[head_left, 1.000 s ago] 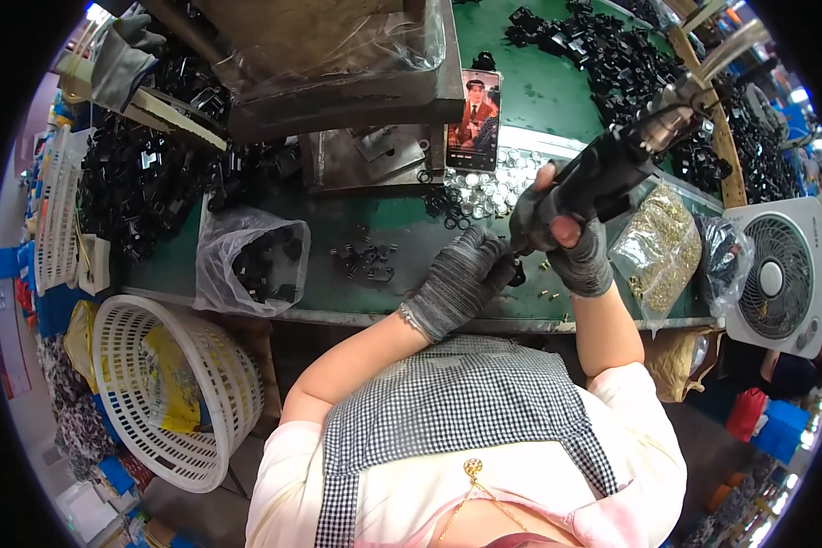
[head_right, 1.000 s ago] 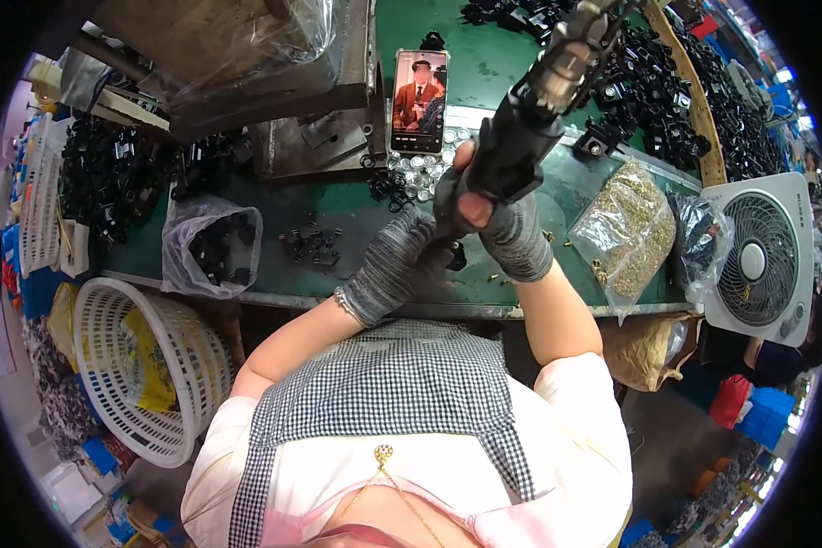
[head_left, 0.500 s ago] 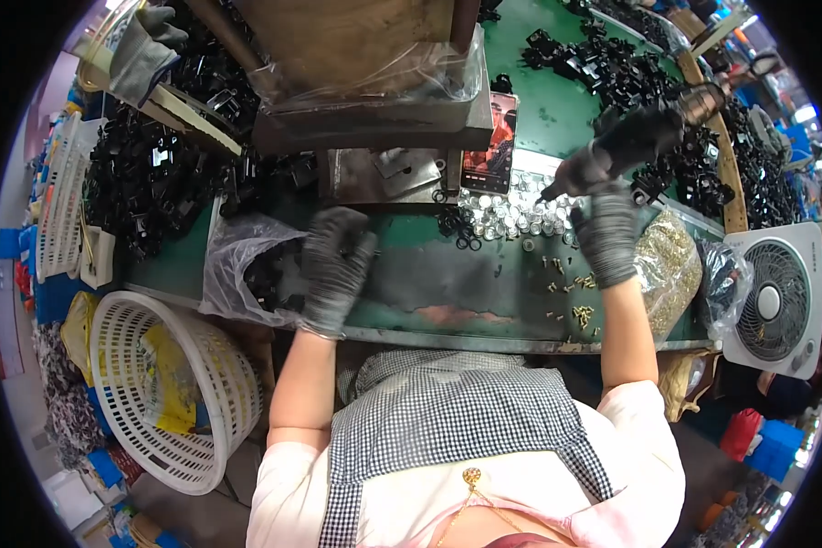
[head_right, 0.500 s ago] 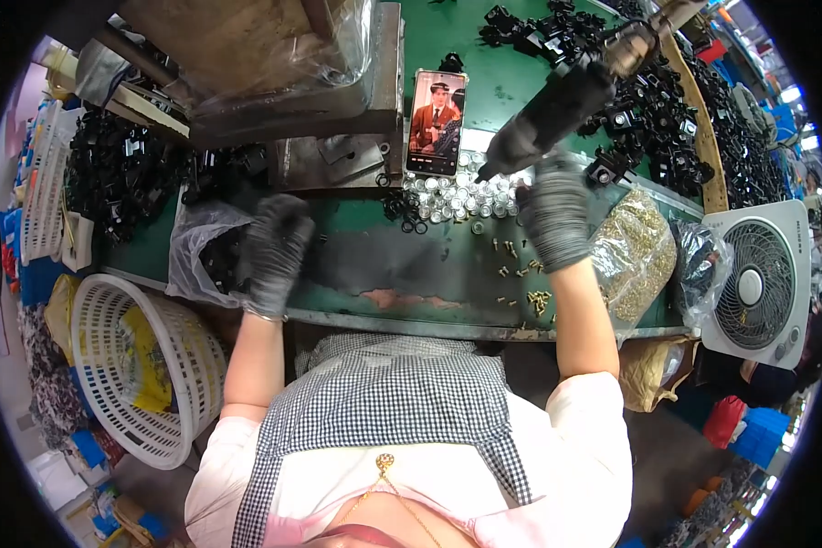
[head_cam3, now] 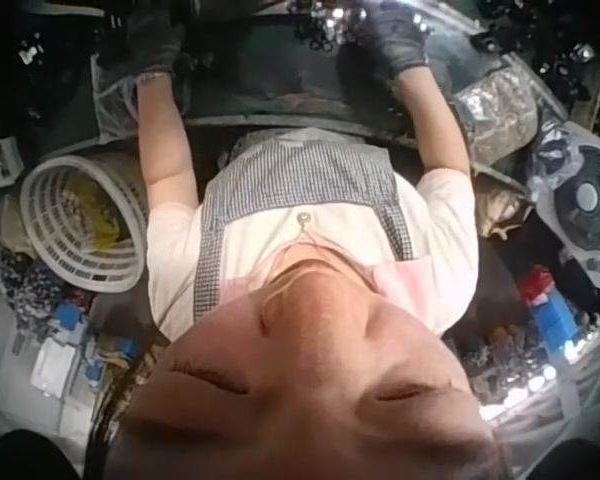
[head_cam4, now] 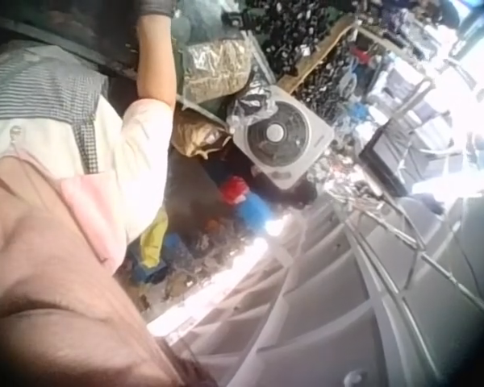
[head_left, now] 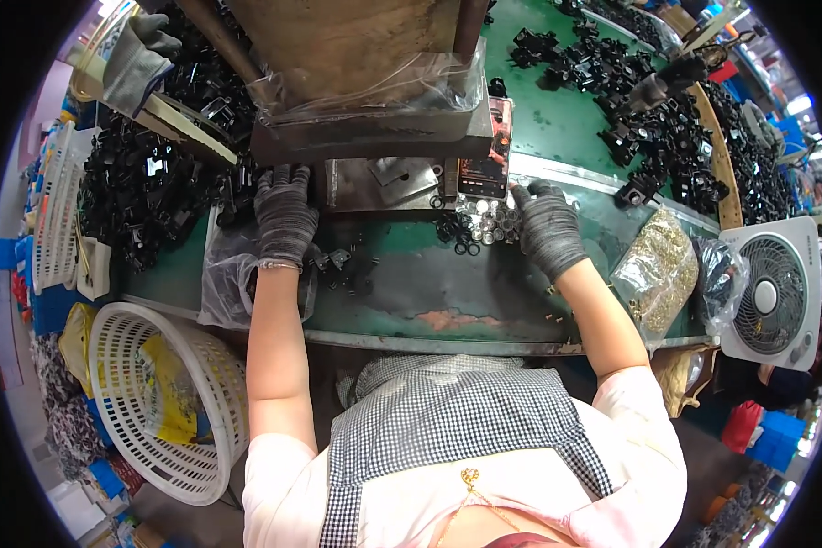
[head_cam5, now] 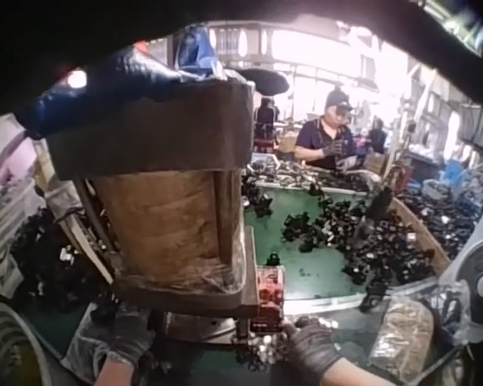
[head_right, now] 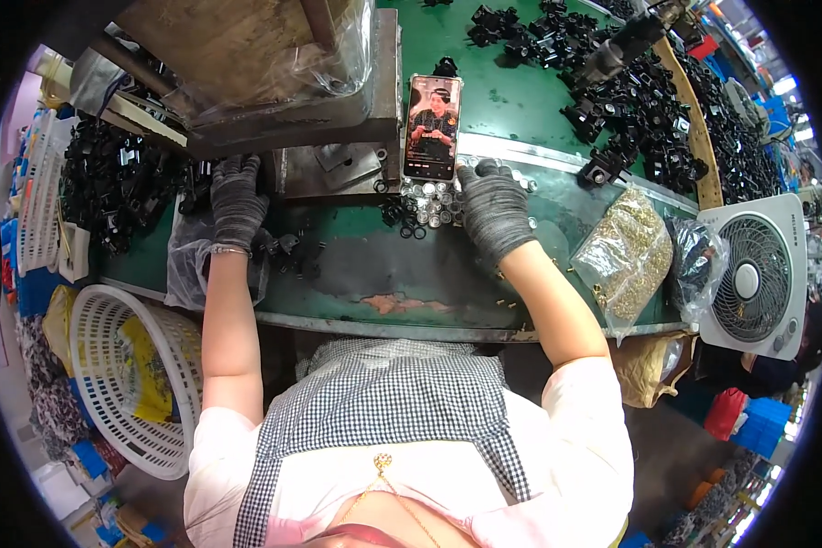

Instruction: Assembling small plastic and metal components using a power screwdriver at a factory workbench.

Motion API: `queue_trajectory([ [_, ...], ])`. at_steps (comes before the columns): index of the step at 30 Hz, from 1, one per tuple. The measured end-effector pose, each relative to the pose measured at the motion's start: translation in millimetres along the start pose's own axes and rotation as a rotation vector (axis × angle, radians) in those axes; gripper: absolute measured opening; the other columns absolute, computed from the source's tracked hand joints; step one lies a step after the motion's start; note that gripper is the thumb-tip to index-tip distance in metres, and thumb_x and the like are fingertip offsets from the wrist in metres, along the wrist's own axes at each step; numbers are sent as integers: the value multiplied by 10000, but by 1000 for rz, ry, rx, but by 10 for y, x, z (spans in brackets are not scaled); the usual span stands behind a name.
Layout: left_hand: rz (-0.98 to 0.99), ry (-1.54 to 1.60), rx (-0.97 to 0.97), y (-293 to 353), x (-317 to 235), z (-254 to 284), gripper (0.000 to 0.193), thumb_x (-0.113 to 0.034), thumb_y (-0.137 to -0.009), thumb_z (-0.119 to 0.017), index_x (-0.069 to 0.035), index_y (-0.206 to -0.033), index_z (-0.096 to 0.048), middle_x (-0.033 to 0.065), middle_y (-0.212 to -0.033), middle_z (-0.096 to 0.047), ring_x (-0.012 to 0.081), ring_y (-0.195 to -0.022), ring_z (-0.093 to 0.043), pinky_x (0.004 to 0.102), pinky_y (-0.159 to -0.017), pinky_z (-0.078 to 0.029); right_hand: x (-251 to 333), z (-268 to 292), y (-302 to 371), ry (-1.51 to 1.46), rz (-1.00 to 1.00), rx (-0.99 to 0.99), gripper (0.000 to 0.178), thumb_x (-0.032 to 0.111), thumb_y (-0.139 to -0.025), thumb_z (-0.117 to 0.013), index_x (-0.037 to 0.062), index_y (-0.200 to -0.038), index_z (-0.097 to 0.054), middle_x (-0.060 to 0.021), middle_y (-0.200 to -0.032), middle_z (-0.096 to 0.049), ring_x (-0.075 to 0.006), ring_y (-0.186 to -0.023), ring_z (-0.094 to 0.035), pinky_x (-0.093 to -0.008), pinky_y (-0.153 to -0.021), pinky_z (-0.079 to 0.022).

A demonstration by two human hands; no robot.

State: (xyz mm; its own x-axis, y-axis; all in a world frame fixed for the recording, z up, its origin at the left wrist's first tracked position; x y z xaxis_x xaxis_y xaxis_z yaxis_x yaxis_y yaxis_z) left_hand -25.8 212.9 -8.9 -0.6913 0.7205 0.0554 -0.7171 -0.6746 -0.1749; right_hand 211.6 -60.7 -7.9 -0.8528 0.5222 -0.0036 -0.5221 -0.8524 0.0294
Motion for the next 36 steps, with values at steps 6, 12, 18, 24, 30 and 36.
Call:
queue_trajectory([
  [6,-25,-106,64,-87,73,-71,605,-159,-636,-756,-113,-1220,-601,160,-1308,-515,375,-1222,-456,439,-1067,-358,-153,120,290,-100,-123,279,294,126,-780,-647,82,-1068,-607,-190,-1058,-611,-348,-985,-606,-466,-841,-499],
  [12,-34,87,-3,35,201,67,562,-186,-691,-729,-100,-1228,-588,137,-1201,-591,313,-1074,-575,416,-946,-463,6,-41,418,-188,-4,235,197,108,-791,-619,60,-982,-612,-185,-961,-627,-365,-904,-626,-455,-793,-511],
  [18,265,1019,-121,566,-25,382,476,-245,-753,-730,-42,-1165,-604,103,-1046,-648,224,-937,-629,338,-864,-499,-53,-258,399,-265,51,125,133,120,-788,-631,86,-916,-640,-185,-888,-627,-368,-839,-624,-451,-726,-507],
  [24,117,1476,687,1010,-839,299,408,-290,-831,-721,-23,-1123,-619,44,-981,-650,134,-919,-595,288,-784,-499,345,-68,327,-314,248,93,165,134,-770,-618,86,-927,-637,-176,-886,-621,-362,-830,-627,-452,-712,-509],
  [30,8,958,508,959,-1039,350,448,-328,-805,-725,-22,-1114,-616,106,-1025,-645,232,-916,-636,341,-798,-518,668,-235,209,-156,277,25,162,147,-759,-604,75,-899,-639,-159,-842,-628,-358,-754,-630,-457,-668,-508],
  [36,-405,763,200,1094,-1095,507,415,-261,-776,-732,-14,-1087,-614,160,-1131,-596,334,-945,-627,378,-819,-520,605,-135,220,-440,326,-32,129,140,-756,-637,63,-859,-647,-155,-818,-632,-351,-734,-624,-439,-672,-515],
])
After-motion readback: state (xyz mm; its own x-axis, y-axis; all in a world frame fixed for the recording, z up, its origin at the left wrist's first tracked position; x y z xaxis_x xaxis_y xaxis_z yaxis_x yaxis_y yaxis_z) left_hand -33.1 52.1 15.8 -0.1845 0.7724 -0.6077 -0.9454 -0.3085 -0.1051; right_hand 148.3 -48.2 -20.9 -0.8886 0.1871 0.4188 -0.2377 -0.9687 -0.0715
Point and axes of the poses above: each hand's wrist, its own y-axis away from the middle knuckle, its own z-axis out of the back of the hand, x = y × z, the point moved 2 cm from there along -y, towards the middle knuckle
